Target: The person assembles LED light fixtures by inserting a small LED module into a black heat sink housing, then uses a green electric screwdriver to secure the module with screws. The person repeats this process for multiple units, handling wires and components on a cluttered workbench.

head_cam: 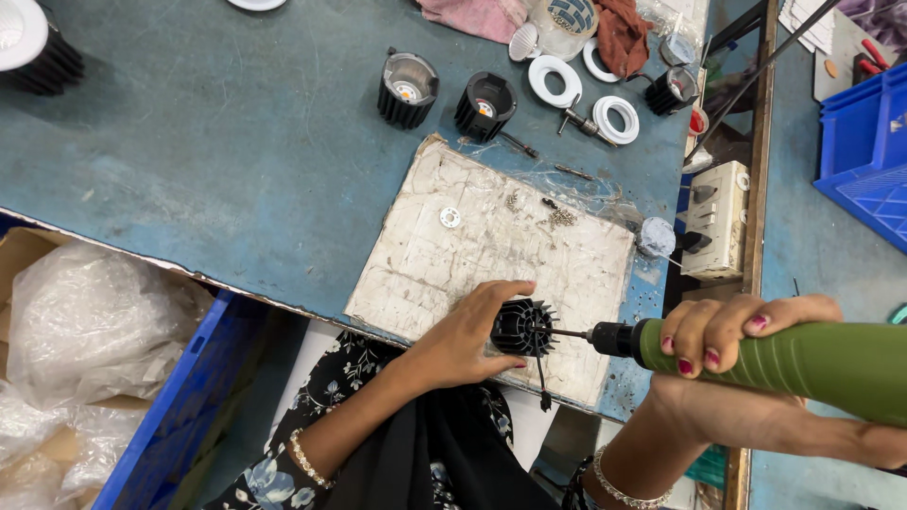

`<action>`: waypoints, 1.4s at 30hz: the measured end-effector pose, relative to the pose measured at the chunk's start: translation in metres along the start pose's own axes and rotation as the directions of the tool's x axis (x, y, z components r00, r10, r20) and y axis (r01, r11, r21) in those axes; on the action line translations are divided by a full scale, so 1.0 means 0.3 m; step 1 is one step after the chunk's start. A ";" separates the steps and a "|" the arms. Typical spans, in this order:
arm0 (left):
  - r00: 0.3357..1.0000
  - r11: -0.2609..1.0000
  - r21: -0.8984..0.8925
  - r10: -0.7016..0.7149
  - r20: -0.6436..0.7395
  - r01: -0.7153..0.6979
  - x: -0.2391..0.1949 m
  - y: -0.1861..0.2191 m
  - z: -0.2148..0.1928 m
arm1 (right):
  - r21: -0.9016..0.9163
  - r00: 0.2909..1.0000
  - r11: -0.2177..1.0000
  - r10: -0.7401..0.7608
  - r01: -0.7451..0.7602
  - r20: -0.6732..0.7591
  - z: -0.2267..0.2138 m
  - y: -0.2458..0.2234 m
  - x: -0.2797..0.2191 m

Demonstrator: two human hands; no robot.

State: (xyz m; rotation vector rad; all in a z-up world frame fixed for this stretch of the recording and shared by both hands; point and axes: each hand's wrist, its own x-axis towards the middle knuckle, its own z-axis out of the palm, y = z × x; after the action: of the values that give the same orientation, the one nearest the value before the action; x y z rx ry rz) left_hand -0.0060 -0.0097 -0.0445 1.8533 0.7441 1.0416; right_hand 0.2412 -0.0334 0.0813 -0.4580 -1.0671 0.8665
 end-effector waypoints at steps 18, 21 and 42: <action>0.984 0.993 -0.104 0.044 -0.173 -0.063 -0.003 0.005 0.003 | 0.272 0.997 0.962 -0.001 0.023 -0.081 0.077 -0.036 0.041; 0.983 0.989 -0.138 0.031 -0.182 -0.057 -0.005 0.001 0.004 | 0.196 0.999 0.980 -0.012 0.019 -0.040 0.036 -0.032 0.024; 0.936 0.987 -0.022 0.143 -0.322 -0.159 -0.029 0.012 0.011 | 0.029 1.000 0.999 0.014 -0.014 -0.011 0.094 -0.028 0.004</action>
State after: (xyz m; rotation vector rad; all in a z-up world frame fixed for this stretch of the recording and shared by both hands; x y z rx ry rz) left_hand -0.0069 -0.0198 -0.0454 1.7417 0.7627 1.4714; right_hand 0.2193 -0.0396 0.1002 -0.4462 -1.0411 0.8893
